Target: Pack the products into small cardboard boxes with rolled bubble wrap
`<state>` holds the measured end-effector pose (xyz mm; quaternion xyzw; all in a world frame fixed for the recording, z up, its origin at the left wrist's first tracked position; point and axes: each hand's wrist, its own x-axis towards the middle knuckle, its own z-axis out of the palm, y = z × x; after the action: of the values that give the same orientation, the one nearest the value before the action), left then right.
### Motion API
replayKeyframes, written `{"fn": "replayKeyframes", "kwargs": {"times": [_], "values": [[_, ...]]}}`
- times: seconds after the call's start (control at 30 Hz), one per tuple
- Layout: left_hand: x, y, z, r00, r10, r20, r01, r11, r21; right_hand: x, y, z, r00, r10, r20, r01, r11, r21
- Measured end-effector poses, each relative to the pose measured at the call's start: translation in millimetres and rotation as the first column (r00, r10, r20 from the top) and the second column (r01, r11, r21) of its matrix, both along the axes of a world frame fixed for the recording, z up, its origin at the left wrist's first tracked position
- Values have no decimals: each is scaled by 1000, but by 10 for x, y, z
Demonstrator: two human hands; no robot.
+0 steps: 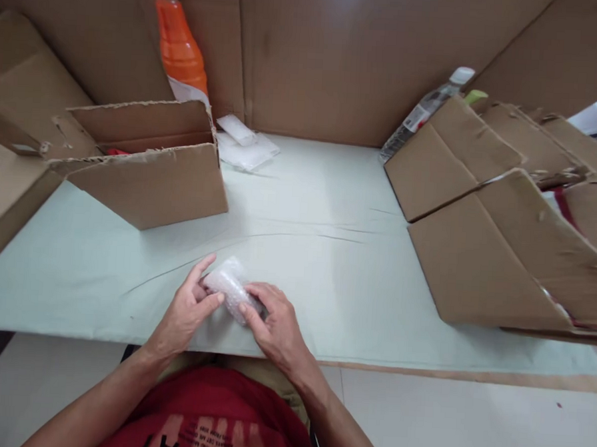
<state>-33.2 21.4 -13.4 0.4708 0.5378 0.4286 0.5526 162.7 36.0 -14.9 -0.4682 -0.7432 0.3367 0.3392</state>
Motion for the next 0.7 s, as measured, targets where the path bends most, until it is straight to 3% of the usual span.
{"fn": "replayKeyframes", "kwargs": {"times": [0.13,0.23,0.27,0.33,0.43,0.47,0.5,0.57,0.63,0.7], "values": [[20,-62,95,986,-47,-159,68,990,127,82,40,88,999,34,31,-36,997,69],[-53,-30,221,913,-112,-391,255,906,336,94,104,157,989,136,48,-138,990,37],[-113,28,294,883,-59,-465,285,855,432,87,123,172,990,131,44,-133,990,55],[-301,227,489,808,193,-556,272,715,644,78,150,194,998,55,15,-56,989,135],[-705,661,823,576,619,-534,270,473,839,105,158,229,998,-62,-26,66,972,225],[-841,809,912,490,698,-522,289,435,853,124,154,246,997,-78,-24,82,972,222],[-962,942,980,414,738,-532,303,439,846,145,150,266,996,-87,-17,89,974,206],[-1128,1129,1049,329,752,-572,311,485,817,191,148,314,994,-112,-3,111,979,170],[-1184,1168,1054,332,733,-594,317,506,802,241,168,377,987,-162,-9,161,973,168],[-1158,1045,1040,381,714,-588,345,480,807,296,213,480,973,-231,-24,231,952,199]]}}
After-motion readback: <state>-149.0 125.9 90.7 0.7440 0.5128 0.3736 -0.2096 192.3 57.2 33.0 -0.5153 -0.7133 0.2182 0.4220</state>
